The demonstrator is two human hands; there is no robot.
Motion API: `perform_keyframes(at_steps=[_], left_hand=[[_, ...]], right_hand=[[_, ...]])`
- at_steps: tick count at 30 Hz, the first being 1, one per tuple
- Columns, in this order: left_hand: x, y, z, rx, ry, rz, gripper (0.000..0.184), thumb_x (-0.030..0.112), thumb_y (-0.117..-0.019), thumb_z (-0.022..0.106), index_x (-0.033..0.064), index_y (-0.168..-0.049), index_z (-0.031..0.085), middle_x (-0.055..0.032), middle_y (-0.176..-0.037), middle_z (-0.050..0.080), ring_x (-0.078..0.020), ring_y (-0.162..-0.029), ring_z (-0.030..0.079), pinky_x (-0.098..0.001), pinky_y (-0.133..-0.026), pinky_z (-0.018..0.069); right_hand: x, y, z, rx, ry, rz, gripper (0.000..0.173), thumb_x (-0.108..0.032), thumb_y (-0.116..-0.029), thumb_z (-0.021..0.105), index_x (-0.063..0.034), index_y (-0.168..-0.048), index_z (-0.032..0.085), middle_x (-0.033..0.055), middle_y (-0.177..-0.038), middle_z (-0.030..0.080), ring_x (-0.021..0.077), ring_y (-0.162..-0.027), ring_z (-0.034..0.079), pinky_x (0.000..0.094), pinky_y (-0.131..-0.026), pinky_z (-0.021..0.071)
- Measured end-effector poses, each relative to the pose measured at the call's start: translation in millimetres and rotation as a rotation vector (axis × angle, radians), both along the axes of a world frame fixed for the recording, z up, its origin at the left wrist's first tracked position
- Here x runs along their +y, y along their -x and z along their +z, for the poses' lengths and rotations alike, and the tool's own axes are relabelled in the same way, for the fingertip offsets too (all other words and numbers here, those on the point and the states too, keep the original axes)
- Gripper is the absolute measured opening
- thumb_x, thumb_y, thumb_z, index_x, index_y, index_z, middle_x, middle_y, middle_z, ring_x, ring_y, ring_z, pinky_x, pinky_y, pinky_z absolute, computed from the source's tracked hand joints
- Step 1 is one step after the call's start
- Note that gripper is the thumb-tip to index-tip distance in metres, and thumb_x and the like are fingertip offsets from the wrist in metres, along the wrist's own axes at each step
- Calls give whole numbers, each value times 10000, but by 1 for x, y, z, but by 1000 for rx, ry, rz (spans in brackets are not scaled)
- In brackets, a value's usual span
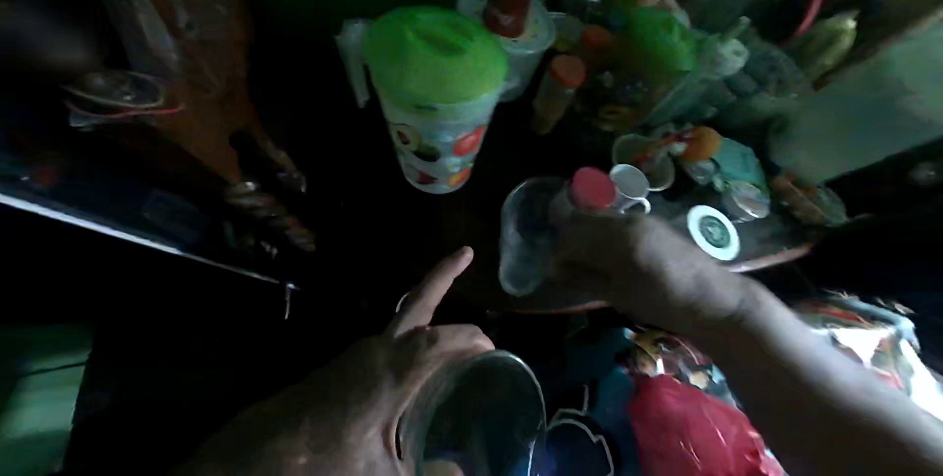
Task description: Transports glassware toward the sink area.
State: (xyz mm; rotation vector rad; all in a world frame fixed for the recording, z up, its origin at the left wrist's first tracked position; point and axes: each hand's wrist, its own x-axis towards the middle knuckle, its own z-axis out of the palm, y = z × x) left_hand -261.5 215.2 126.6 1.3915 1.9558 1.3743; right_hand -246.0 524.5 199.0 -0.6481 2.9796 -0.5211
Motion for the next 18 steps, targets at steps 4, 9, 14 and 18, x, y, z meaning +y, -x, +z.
perform_keyframes(at_steps=[4,9,14,18], left_hand=[[15,-28,20,70,175,-221,804,473,-722,894,219,-1397,538,-143,-1713,15,-58,-1334,514,-209,-924,555],[26,-61,36,192,516,-304,811,404,-671,929,172,-1373,595,-191,-1600,355,-295,-828,720,-462,-626,613],[37,-64,39,322,558,-319,797,360,-659,917,189,-1370,598,-170,-1478,463,-244,-718,696,-421,-590,610],[43,-53,34,492,440,-238,814,345,-624,906,162,-1360,608,-187,-1306,579,-266,-719,703,-417,-555,604]], right_hand=[[-20,-63,-16,-92,3,223,137,-173,-991,646,-73,-1044,724,124,-1025,703,304,-947,693,470,-818,596],[-23,-102,-12,-189,-26,229,149,-159,-1016,616,-72,-1088,715,144,-1080,687,327,-998,677,476,-852,583],[-24,-109,-4,-155,-7,166,114,-134,-996,643,-83,-1050,729,135,-1137,665,290,-999,676,450,-840,593],[-25,-95,-6,-83,-6,134,97,-145,-977,674,-89,-1026,737,117,-1114,644,252,-927,676,412,-767,604]])
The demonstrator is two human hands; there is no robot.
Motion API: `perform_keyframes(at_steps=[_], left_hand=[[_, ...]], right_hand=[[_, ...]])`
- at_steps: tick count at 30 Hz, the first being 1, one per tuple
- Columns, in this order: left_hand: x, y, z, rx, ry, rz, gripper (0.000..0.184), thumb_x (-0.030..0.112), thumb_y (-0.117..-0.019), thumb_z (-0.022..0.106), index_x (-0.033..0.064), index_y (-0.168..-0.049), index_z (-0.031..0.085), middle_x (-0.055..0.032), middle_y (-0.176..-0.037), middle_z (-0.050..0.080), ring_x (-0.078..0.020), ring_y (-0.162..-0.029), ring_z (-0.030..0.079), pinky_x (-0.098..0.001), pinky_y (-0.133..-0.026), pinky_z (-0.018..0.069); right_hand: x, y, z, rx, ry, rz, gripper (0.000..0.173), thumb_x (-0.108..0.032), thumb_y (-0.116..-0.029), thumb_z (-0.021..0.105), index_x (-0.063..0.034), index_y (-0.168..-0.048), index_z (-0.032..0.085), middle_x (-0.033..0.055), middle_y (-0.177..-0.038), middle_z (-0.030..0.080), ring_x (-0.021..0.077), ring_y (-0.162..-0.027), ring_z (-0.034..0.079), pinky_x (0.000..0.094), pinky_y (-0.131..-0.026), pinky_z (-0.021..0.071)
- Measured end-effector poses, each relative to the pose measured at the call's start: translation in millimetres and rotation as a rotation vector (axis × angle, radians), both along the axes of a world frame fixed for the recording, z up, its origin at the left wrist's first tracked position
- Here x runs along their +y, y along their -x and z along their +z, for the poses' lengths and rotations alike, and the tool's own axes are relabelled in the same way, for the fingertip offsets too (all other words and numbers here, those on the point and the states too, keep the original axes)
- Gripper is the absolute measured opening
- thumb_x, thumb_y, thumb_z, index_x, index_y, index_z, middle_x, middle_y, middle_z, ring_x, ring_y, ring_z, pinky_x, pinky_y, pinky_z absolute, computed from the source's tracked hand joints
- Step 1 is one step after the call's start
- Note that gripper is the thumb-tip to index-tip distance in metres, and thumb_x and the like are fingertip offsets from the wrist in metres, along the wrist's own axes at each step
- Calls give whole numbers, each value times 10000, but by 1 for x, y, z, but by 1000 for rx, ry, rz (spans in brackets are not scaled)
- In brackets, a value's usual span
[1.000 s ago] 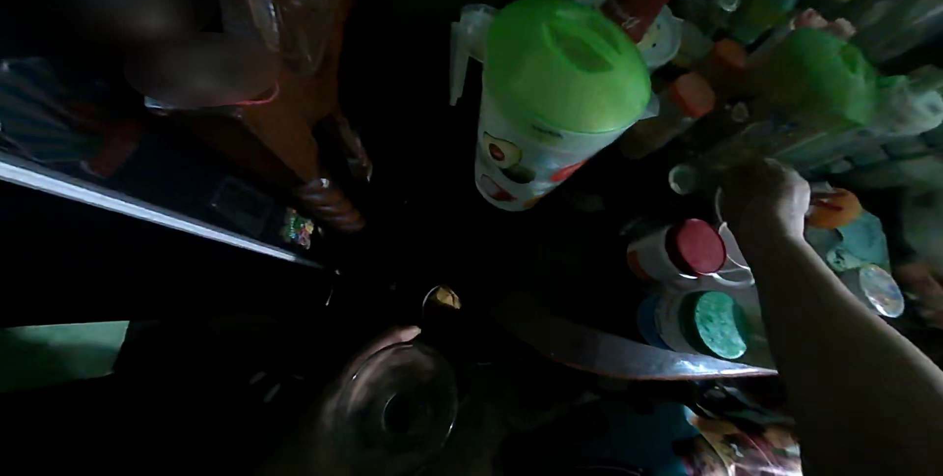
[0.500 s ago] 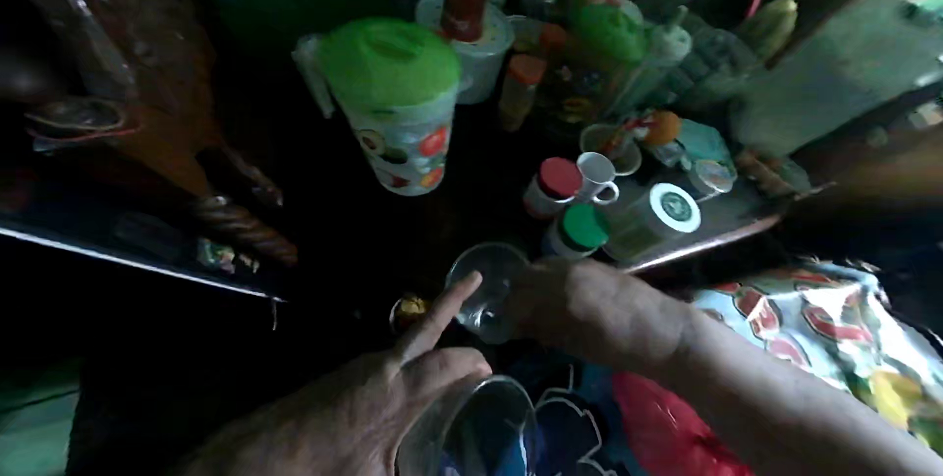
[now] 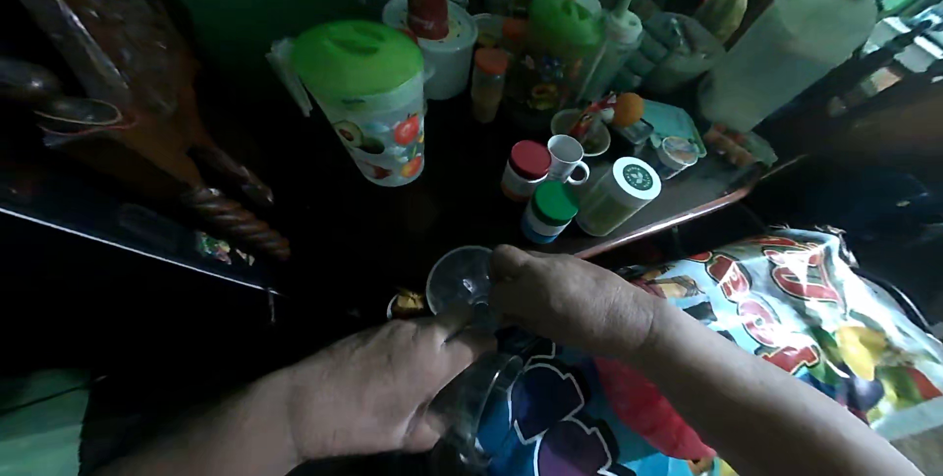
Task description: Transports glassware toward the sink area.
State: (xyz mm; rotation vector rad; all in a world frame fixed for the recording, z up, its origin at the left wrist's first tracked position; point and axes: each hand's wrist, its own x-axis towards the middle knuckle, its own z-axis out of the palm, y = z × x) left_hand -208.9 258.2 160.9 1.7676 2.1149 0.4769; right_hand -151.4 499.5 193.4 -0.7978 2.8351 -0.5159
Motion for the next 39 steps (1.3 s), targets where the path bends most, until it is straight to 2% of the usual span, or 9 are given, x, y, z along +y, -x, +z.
perform_keyframes(at_steps=[6,11,13,15,17,19,24,30,39], left_hand=[[-3,31,-21,32,-233,77,764,452,-647,818,151,-1322,621,-211,-1307,591,-283,-786,714,-395,-573,603],[-4,60,-38,-69,-349,162,775,512,-690,782,124,-1337,600,-162,-1198,620,-225,-926,676,-349,-693,600],[-6,70,-42,-80,-378,192,759,529,-717,776,151,-1348,591,-109,-1190,602,-146,-958,650,-283,-737,590],[-11,76,-45,-92,-384,244,766,535,-713,786,178,-1362,588,-84,-1215,596,-108,-989,643,-260,-768,590],[-18,80,-48,-85,-387,281,779,534,-705,785,191,-1372,575,-81,-1235,595,-117,-1025,638,-266,-796,584],[-26,81,-54,-76,-397,307,776,559,-726,773,201,-1379,555,-84,-1252,597,-117,-1061,628,-246,-827,571],[-56,75,-69,-104,-405,395,748,565,-764,777,214,-1382,544,-76,-1266,571,-73,-1117,589,-173,-889,525],[-93,63,-74,-150,-345,500,752,537,-786,803,162,-1383,542,-106,-1266,582,-103,-1171,563,-191,-986,478],[-120,10,-66,-127,-269,634,792,487,-766,829,12,-1349,578,-206,-1255,626,-230,-1190,574,-303,-1043,461]], right_hand=[[3,34,-9,101,60,-10,141,-141,-948,711,-101,-1081,741,112,-1177,652,237,-956,689,395,-782,614],[35,68,-14,177,435,-206,412,-96,-927,718,-75,-1333,653,113,-1378,609,155,-1104,676,320,-884,613],[71,90,-17,250,333,-505,355,-133,-997,627,-116,-1351,631,101,-1324,627,149,-1018,693,332,-845,614],[112,118,-30,195,47,-794,332,-162,-1022,584,-126,-1351,614,148,-1345,614,284,-1082,686,499,-897,591],[150,141,-57,53,-123,-916,417,-115,-964,636,-88,-1377,588,230,-1381,576,448,-1172,625,686,-933,512],[170,159,-82,-70,-219,-958,480,-88,-894,718,-77,-1360,606,258,-1372,581,502,-1196,599,737,-935,482],[180,186,-123,-237,-440,-955,277,-194,-960,699,-40,-1190,698,272,-1206,674,505,-1144,631,737,-916,489],[178,194,-131,-244,-419,-1045,288,-232,-1014,622,23,-1127,696,309,-1178,669,532,-1149,616,748,-915,471],[138,163,-53,22,-322,-1028,269,-184,-1026,590,1,-1204,670,294,-1223,650,526,-1141,619,742,-894,485]])
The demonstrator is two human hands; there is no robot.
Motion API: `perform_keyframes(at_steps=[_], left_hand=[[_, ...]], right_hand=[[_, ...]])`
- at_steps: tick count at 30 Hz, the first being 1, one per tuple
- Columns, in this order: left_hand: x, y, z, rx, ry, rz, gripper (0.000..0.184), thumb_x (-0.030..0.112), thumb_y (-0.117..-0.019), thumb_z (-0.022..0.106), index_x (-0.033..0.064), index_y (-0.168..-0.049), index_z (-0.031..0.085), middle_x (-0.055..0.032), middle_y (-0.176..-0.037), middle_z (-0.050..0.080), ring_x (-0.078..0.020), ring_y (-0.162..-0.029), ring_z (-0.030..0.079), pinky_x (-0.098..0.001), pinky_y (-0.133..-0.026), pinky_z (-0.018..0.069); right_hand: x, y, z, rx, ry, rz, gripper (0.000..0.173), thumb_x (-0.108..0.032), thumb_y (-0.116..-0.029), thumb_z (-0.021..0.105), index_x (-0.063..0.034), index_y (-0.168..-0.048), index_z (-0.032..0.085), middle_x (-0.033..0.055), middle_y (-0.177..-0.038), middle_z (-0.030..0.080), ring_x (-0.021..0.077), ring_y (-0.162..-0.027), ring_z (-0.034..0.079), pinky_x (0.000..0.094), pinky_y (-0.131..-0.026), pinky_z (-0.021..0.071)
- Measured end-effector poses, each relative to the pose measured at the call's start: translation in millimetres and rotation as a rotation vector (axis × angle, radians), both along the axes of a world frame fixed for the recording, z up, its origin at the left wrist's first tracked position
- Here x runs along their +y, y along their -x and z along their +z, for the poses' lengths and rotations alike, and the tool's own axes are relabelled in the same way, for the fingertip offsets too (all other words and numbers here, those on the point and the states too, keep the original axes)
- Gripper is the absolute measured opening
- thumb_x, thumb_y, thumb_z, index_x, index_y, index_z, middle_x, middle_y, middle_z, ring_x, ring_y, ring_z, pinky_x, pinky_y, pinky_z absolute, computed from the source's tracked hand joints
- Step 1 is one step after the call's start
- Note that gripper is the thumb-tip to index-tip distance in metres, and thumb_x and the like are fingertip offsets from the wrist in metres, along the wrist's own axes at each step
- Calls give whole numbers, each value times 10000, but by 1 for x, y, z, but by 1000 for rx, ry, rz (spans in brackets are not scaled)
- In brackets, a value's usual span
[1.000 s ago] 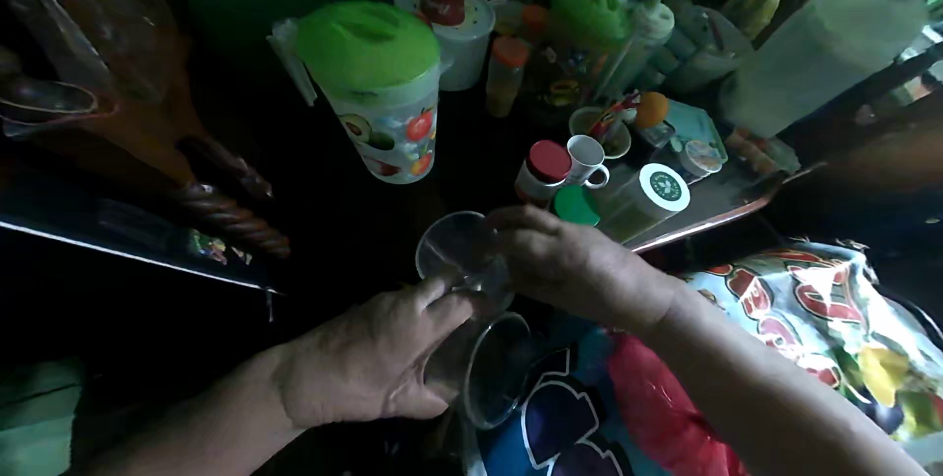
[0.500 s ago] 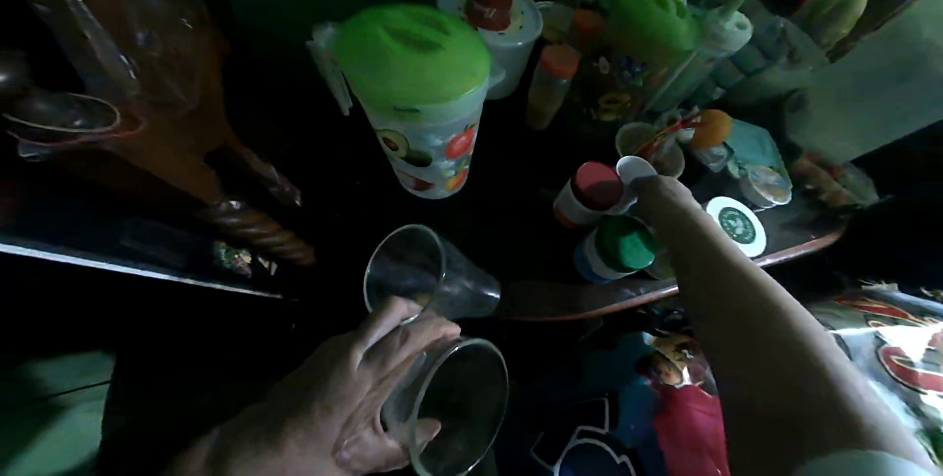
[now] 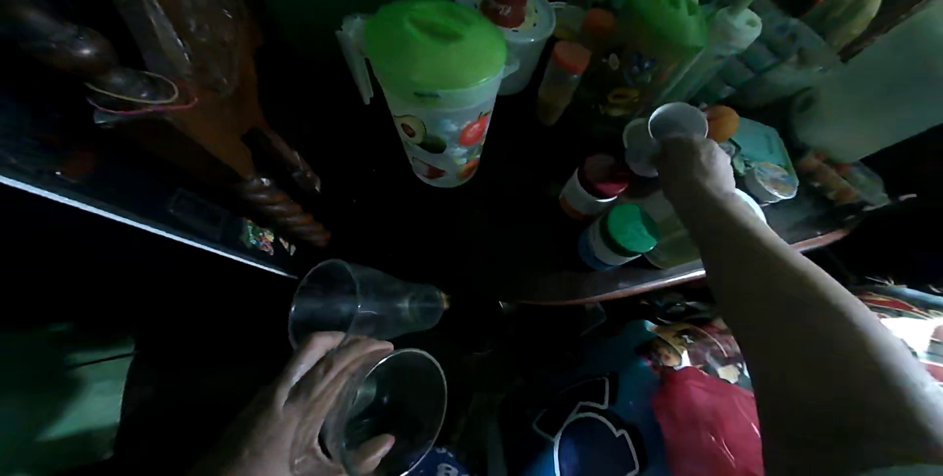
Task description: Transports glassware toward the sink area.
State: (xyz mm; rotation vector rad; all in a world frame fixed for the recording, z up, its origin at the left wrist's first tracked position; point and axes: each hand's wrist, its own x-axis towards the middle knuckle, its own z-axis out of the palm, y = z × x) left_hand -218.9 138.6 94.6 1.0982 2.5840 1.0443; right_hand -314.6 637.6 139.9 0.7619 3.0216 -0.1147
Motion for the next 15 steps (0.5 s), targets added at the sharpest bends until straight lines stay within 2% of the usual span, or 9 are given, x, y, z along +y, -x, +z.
perform_keyframes(at_steps=[4,7,9,11,13,15], left_hand=[[-13,-42,7,54,-28,51,865,548,-759,821,-38,-1341,564,-215,-1266,617,-211,-1221,556,-317,-1090,425],[-22,-83,14,138,-33,100,956,625,-726,807,-37,-1362,541,-189,-1289,617,-186,-1243,551,-317,-1106,417],[-27,-116,21,173,-63,128,997,631,-703,824,-15,-1395,511,-158,-1311,613,-165,-1254,555,-320,-1116,425],[-34,-148,27,213,-98,115,1020,621,-687,846,7,-1422,496,-145,-1318,619,-183,-1260,567,-360,-1126,436],[-35,-178,36,246,-108,87,1029,642,-689,833,-6,-1416,500,-153,-1303,633,-208,-1244,586,-399,-1115,452],[-27,-210,50,287,-106,60,1001,686,-700,799,5,-1385,537,-142,-1271,655,-198,-1205,603,-397,-1093,459]], right_hand=[[-14,-42,42,125,-100,62,255,-166,-1039,547,1,-1203,649,271,-1250,632,513,-1119,630,717,-868,507],[-39,-107,84,203,-94,114,275,-191,-1051,537,20,-1193,642,288,-1238,634,513,-1141,622,720,-897,491],[-55,-166,108,271,-41,157,277,-209,-1047,543,33,-1141,638,284,-1184,644,497,-1121,625,708,-893,484],[-69,-234,121,354,21,178,275,-251,-1036,570,2,-1104,654,237,-1122,666,433,-1074,647,649,-881,496],[-81,-304,128,399,26,206,261,-249,-1030,591,2,-1067,652,225,-1060,669,414,-1018,655,628,-852,499],[-88,-376,131,402,17,229,247,-246,-1030,600,-5,-1046,654,210,-996,669,402,-943,665,629,-794,515]])
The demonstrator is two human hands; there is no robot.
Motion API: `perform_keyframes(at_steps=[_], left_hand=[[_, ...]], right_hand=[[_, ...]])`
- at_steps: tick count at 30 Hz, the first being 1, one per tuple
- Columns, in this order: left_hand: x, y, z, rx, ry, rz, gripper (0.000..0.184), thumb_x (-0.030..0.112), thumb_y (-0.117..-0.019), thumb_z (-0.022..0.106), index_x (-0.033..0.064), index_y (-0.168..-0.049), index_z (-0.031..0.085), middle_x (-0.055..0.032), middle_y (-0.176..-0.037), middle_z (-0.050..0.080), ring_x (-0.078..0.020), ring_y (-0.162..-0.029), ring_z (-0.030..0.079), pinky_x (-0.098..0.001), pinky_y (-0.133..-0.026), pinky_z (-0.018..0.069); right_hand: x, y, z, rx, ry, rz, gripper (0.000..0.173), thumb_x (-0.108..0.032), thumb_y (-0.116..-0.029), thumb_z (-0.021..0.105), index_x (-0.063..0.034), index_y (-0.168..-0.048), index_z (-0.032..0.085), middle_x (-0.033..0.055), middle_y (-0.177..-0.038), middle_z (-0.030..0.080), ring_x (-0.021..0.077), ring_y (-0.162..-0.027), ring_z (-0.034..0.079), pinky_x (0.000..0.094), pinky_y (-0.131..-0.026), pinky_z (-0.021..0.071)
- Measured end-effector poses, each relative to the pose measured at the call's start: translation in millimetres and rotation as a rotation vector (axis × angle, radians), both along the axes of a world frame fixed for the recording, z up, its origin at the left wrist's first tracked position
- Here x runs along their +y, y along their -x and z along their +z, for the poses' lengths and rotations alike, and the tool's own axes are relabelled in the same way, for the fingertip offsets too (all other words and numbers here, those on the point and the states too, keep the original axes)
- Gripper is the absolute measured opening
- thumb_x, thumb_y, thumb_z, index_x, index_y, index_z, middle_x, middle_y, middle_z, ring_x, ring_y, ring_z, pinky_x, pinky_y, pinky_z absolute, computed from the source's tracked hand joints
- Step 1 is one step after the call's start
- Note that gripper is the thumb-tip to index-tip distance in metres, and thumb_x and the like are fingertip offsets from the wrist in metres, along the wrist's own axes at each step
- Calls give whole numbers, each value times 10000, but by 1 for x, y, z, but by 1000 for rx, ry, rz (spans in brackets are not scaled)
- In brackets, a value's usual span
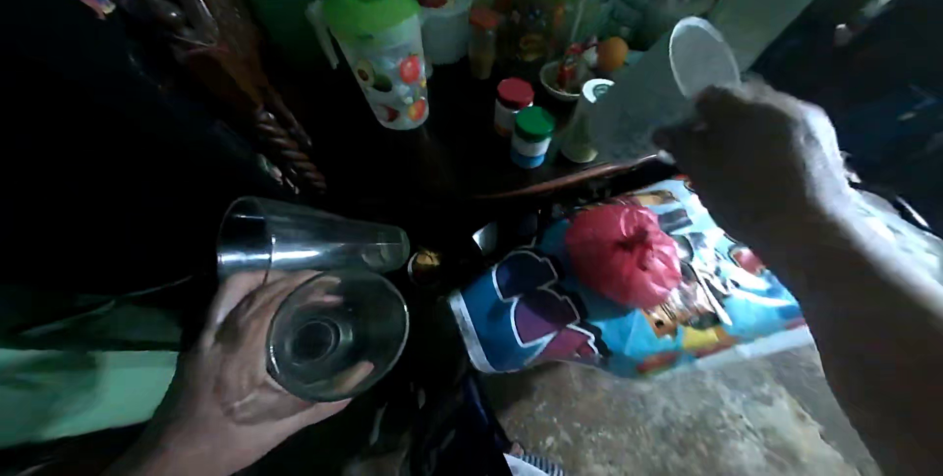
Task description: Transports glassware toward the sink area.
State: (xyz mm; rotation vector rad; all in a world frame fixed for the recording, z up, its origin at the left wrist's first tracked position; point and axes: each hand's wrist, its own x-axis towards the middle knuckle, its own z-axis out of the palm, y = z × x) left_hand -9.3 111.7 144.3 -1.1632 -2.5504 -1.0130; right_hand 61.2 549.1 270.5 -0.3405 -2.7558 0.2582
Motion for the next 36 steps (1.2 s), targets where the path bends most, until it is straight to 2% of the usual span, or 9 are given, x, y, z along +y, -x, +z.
perform_keyframes(at_steps=[4,7,12,17,19,24,27,30,36], left_hand=[[29,-50,26,6,-57,-139,947,649,-685,823,39,-1361,564,-136,-1261,649,-208,-1164,627,-391,-1058,500],[51,-75,47,-29,14,-273,947,603,-676,853,68,-1396,551,-148,-1319,626,-264,-1261,568,-436,-1114,440],[116,-87,67,-96,-8,-626,918,376,-672,917,-40,-1388,520,-275,-1346,581,-399,-1291,533,-540,-1139,392],[211,-87,74,-63,-16,-830,897,388,-697,914,-46,-1376,520,-262,-1324,597,-368,-1271,554,-521,-1114,433],[258,-93,63,73,-75,-833,874,527,-705,862,64,-1378,553,-170,-1303,621,-266,-1242,570,-430,-1093,446],[368,-133,66,151,-195,-883,849,587,-723,808,92,-1359,542,-110,-1249,614,-134,-1185,560,-290,-1028,462],[421,-147,72,172,-146,-918,891,527,-742,830,49,-1411,485,-143,-1300,607,-190,-1225,563,-367,-1045,475],[468,-160,79,191,-147,-924,819,499,-740,824,48,-1362,541,-114,-1289,614,-183,-1237,530,-347,-1092,411],[520,-197,110,92,-161,-784,889,510,-671,867,81,-1365,512,-81,-1312,579,-153,-1217,571,-323,-1071,490]], right_hand=[[-3,-137,-4,-36,69,-59,154,-222,-1007,656,-71,-1002,684,122,-897,677,307,-793,675,573,-688,557],[2,-226,-22,-38,145,-147,153,-231,-976,692,-78,-970,701,83,-899,672,241,-789,668,501,-708,577],[20,-342,-66,-118,322,-464,266,-283,-1013,611,-65,-1126,713,127,-1110,716,285,-1027,695,516,-916,558],[38,-437,-132,-193,370,-879,279,-270,-1015,611,-40,-1143,703,156,-1152,707,328,-1093,680,533,-966,536],[36,-474,-159,-238,397,-1032,277,-262,-1012,619,-39,-1157,698,167,-1163,702,339,-1112,675,545,-981,530],[10,-536,-237,-282,488,-1264,236,-163,-999,642,14,-1140,708,235,-1131,705,415,-1098,678,609,-967,525],[2,-564,-289,-261,565,-1316,215,-136,-999,635,37,-1103,710,255,-1106,700,420,-1091,677,613,-975,519],[11,-583,-330,-220,643,-1339,226,-141,-1005,638,51,-1096,715,267,-1106,702,431,-1093,675,619,-985,509],[94,-595,-331,-238,665,-1148,213,-99,-992,635,54,-1117,714,275,-1150,693,442,-1126,661,625,-997,501]])
